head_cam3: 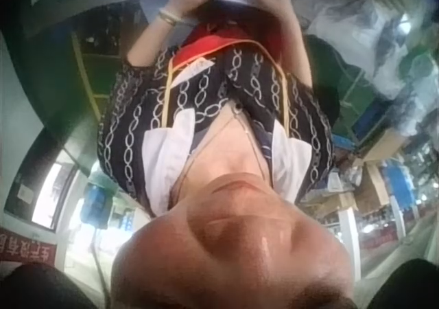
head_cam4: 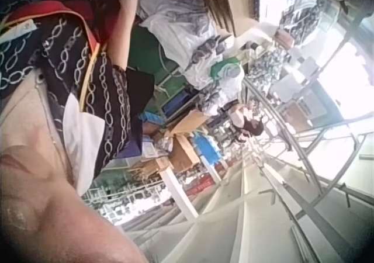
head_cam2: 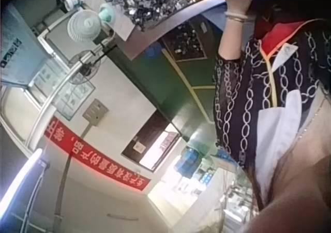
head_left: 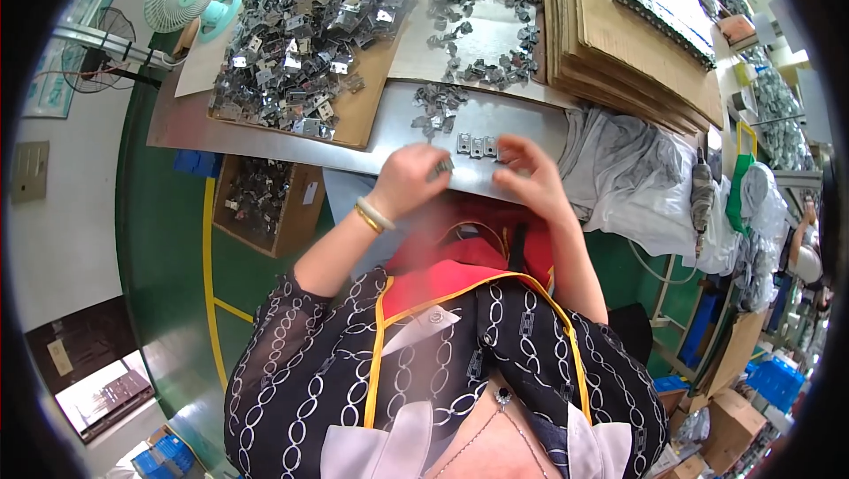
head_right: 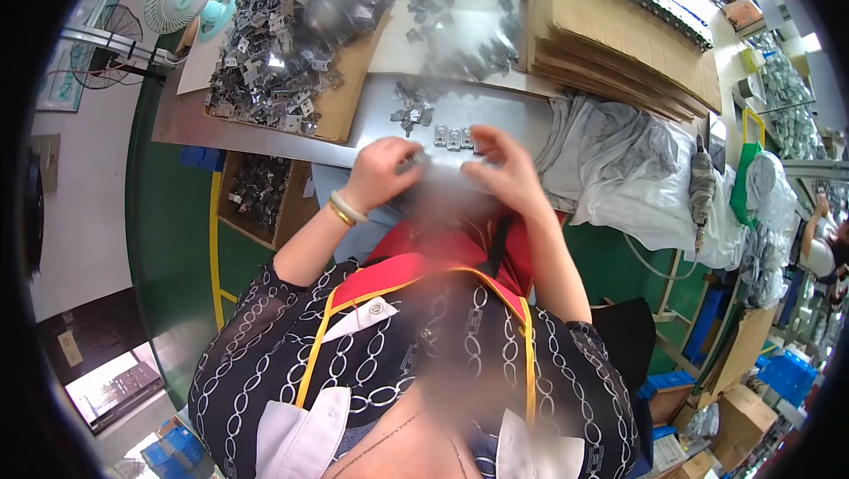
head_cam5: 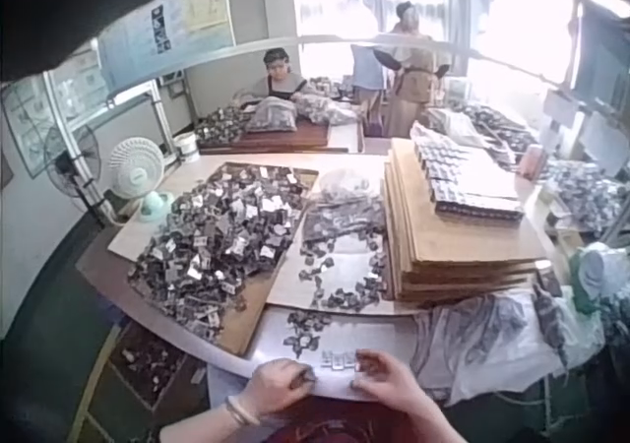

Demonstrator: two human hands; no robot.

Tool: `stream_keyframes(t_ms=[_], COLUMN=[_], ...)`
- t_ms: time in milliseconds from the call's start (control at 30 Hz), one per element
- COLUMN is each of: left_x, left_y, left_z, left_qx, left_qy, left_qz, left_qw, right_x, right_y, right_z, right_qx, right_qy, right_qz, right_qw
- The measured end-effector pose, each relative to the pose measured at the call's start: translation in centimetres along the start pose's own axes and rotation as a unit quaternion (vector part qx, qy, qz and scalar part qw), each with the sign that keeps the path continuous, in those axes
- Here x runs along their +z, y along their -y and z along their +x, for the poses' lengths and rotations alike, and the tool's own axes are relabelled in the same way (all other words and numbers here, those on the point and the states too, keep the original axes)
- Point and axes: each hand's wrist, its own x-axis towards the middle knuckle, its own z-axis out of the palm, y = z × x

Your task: The person assembles small metal components by hand, taking them from a parts tray and attaching them to an assembly strip.

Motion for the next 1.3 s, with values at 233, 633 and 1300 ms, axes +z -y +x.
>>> stream_keyframes(t_ms=[233,633,1300], left_x=[3.0,5.6,2.3], left_y=[3.0,1.2,3.4], left_z=[2.7,3.8,5.7], left_qx=[-0.212,-0.162,-0.326], left_qy=[0.062,0.056,-0.032], left_qz=[0.016,-0.020,-0.244], left_qw=[0.975,0.985,0.913], right_x=[-0.3,-3.1,1.5], right_y=[-0.7,0.2,-1.7], right_z=[2.2,2.3,13.0], right_qx=[-0.098,-0.109,0.031], right_qy=[-0.048,-0.037,-0.070], right_qz=[-0.317,-0.334,-0.084], right_qw=[0.942,0.935,0.994])
